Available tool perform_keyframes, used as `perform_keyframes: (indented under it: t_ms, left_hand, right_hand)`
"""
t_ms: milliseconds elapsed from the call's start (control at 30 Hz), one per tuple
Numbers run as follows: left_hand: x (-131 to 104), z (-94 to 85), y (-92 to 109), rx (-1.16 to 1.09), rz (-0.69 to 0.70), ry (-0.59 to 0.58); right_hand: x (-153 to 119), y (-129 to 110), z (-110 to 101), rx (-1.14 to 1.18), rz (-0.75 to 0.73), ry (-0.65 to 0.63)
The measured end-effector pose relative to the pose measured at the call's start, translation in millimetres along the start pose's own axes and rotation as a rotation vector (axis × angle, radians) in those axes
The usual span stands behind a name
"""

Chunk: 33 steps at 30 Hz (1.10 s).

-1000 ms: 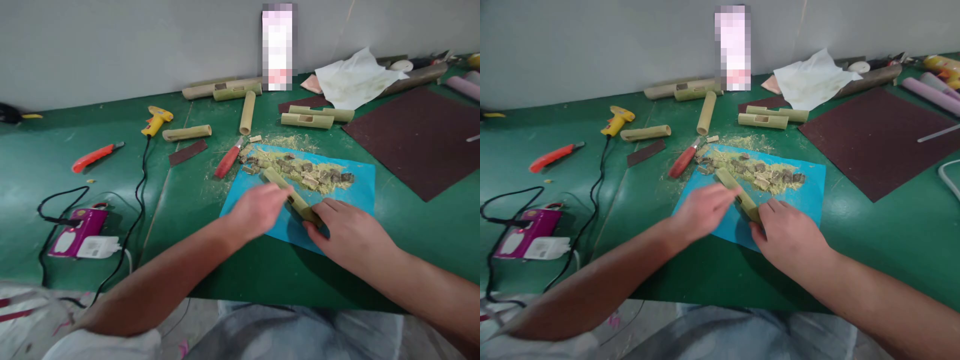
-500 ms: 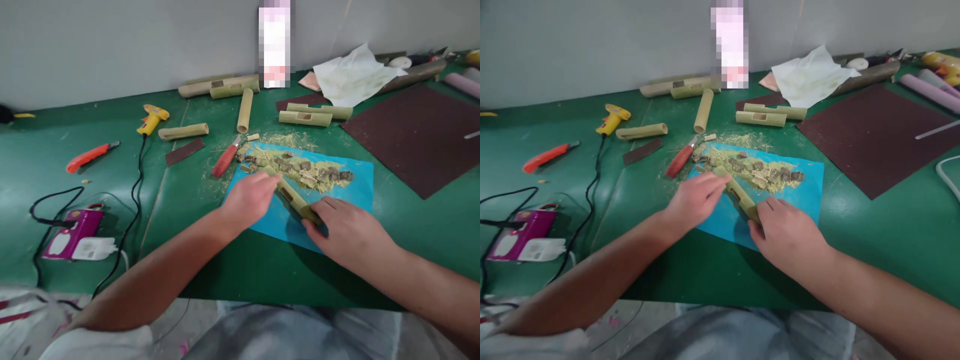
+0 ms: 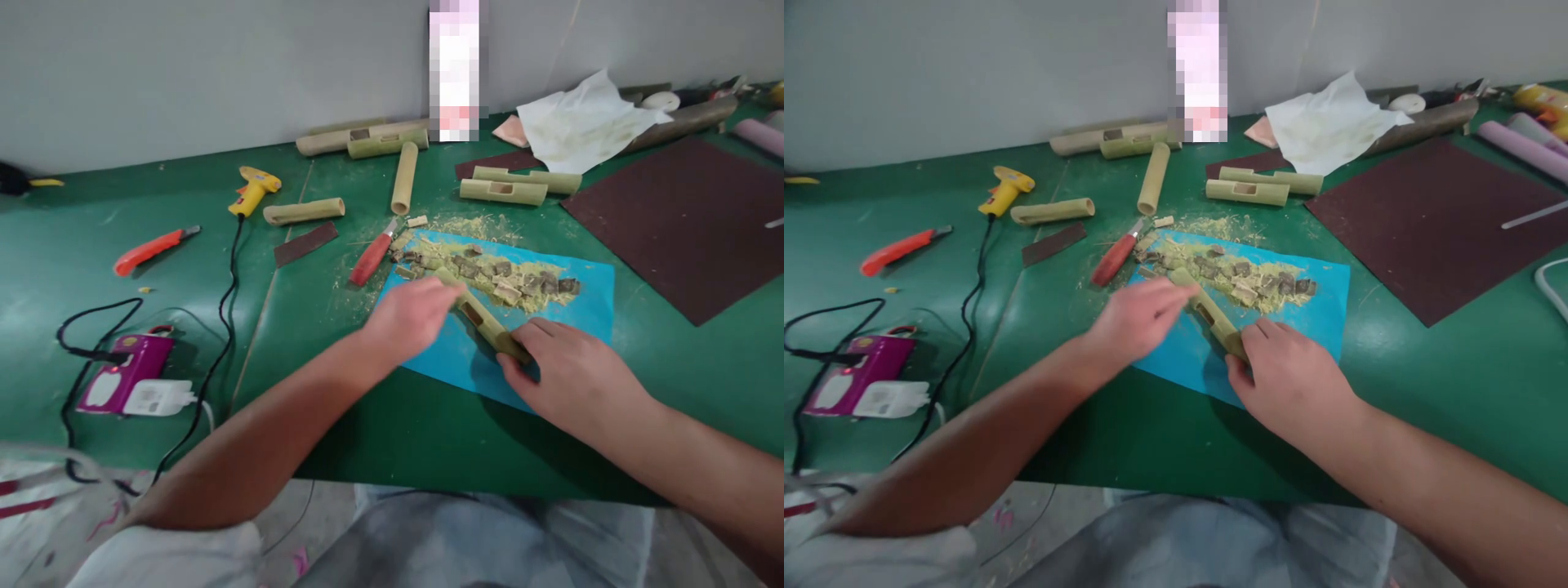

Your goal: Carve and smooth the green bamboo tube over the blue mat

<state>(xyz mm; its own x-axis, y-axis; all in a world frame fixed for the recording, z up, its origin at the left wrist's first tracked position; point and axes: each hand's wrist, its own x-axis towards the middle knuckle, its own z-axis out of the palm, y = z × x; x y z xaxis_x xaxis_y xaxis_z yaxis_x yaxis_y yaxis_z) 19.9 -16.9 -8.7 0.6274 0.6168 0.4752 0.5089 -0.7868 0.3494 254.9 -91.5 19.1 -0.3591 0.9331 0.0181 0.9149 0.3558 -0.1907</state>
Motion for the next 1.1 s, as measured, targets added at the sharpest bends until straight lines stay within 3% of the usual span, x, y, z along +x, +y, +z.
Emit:
perform_keyframes:
  t_ms: [67, 200, 367, 533, 633, 767, 933, 1100]
  left_hand:
    - [0, -0.5, -5, 0.032, -0.058, 0.038]
    - [-1, 0.4, -2, -0.055, 0.008, -0.128]
    - [1, -1.5, -9, 0.010, -0.121, 0.031]
    - [0, 0.7, -7, -0.002, -0.006, -0.032]
    - [2, 0.0, -10, 0.004, -0.090, 0.053]
    - [2, 0.8, -15, -0.017, -0.056, -0.007]
    - [6, 1.2, -25, -0.014, -0.093, 0.113]
    - [6, 0.2, -24, 0.003, -0.074, 0.059]
  right_hand:
    - [0, 0, 1, 0.003, -0.015, 0.022]
    - [-2, 1, 3, -0.002, -0.040, 0.028]
    - [-3, 1, 4, 0.000, -0.037, 0.062]
    - [-3, 3, 6, 0.004, -0.045, 0.069]
    - [-2, 3, 5, -0.001, -0.042, 0.083]
    - [-2, 3, 5, -0.014, -0.047, 0.072]
    - [-2, 5, 6, -0.066, -0.076, 0.184]
    - [-1, 9, 5, -0.076, -0.119, 0.251]
